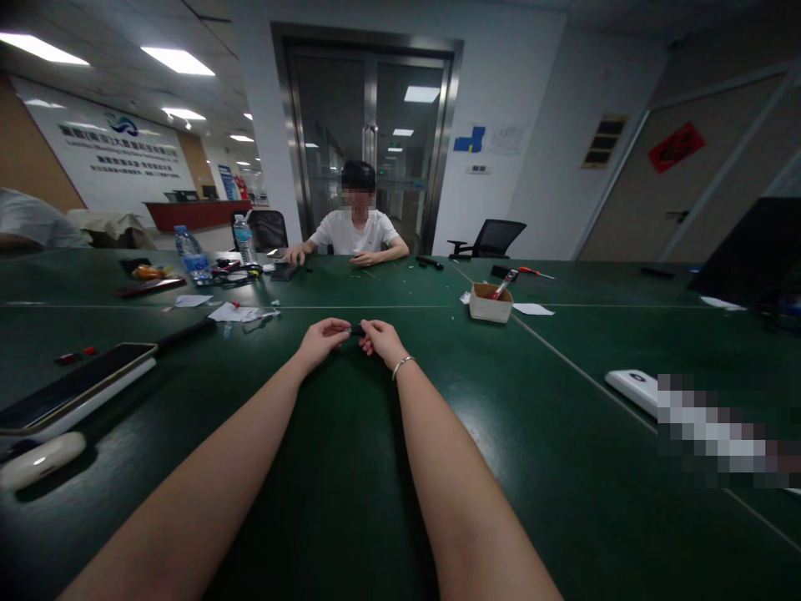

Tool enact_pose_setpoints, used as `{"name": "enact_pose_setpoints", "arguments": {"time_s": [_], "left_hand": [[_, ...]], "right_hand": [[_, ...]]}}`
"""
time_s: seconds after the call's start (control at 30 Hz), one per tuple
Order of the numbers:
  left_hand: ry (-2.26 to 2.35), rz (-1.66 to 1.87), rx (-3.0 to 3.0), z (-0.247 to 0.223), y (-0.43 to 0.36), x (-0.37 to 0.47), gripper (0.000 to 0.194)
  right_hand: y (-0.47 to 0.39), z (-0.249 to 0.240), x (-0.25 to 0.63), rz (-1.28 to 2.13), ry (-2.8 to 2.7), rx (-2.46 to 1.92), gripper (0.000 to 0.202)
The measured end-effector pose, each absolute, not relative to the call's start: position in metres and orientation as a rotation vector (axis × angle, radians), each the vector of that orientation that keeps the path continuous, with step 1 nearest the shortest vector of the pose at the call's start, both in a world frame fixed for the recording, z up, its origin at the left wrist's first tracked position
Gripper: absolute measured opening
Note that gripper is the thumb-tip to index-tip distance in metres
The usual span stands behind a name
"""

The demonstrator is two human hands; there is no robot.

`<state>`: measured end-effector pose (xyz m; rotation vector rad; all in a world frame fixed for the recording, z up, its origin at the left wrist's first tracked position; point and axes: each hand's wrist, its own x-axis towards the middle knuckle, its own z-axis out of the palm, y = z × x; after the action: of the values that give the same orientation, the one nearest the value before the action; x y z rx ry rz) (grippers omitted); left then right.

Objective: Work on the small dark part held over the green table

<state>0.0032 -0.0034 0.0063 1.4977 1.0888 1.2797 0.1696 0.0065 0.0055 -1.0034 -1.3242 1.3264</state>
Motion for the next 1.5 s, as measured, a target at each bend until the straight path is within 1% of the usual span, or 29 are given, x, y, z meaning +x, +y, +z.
{"name": "enact_pose_setpoints", "arguments": {"time_s": [0.13,0.23,0.47,0.63,0.73,0.9,1.03,1.1,1.17,1.2,1.27,1.3,1.5], "left_hand": [[1.010,1.324,1.489,0.0052,-0.0018,0.0020,0.035],[1.003,1.330,1.488,0.0057,-0.0017,0.0017,0.034],[1.136,1.262,1.555,0.0037,0.0010,0.0024,0.033],[1.254,1.207,1.627,-0.0002,0.0035,0.0014,0.039],[1.291,1.178,1.638,-0.0017,0.0044,0.0003,0.045],[1.440,1.148,1.695,0.0026,0.0007,0.0004,0.047],[1.520,1.141,1.706,0.0030,-0.0010,0.0028,0.051],[1.476,1.192,1.687,0.0004,0.0004,0.0037,0.044],[1.398,1.277,1.649,-0.0024,0.0025,0.0036,0.031],[1.360,1.307,1.627,-0.0033,0.0035,0.0033,0.032],[1.298,1.328,1.589,-0.0039,0.0046,0.0025,0.041],[1.275,1.318,1.584,-0.0037,0.0047,0.0022,0.041],[1.255,1.230,1.534,-0.0009,0.0026,0.0047,0.028]], "right_hand": [[0.0074,0.0038,0.1701,1.336,-1.321,-0.974,0.027],[0.0080,0.0032,0.1700,1.349,-1.316,-0.965,0.025],[0.0073,0.0043,0.1703,1.372,-1.302,-0.975,0.014],[0.0056,0.0047,0.1736,1.432,-1.328,-0.908,0.012],[0.0051,0.0045,0.1754,1.460,-1.344,-0.879,0.015],[0.0034,0.0047,0.1768,1.482,-1.375,-0.828,0.028],[0.0016,0.0056,0.1773,1.491,-1.383,-0.810,0.027],[0.0014,0.0057,0.1774,1.485,-1.362,-0.808,0.026],[0.0016,0.0053,0.1774,1.480,-1.351,-0.809,0.026],[0.0018,0.0051,0.1774,1.478,-1.356,-0.810,0.026],[0.0023,0.0046,0.1771,1.475,-1.381,-0.820,0.027],[0.0025,0.0043,0.1769,1.472,-1.395,-0.827,0.028],[0.0043,0.0025,0.1762,1.442,-1.397,-0.827,0.026]]}}
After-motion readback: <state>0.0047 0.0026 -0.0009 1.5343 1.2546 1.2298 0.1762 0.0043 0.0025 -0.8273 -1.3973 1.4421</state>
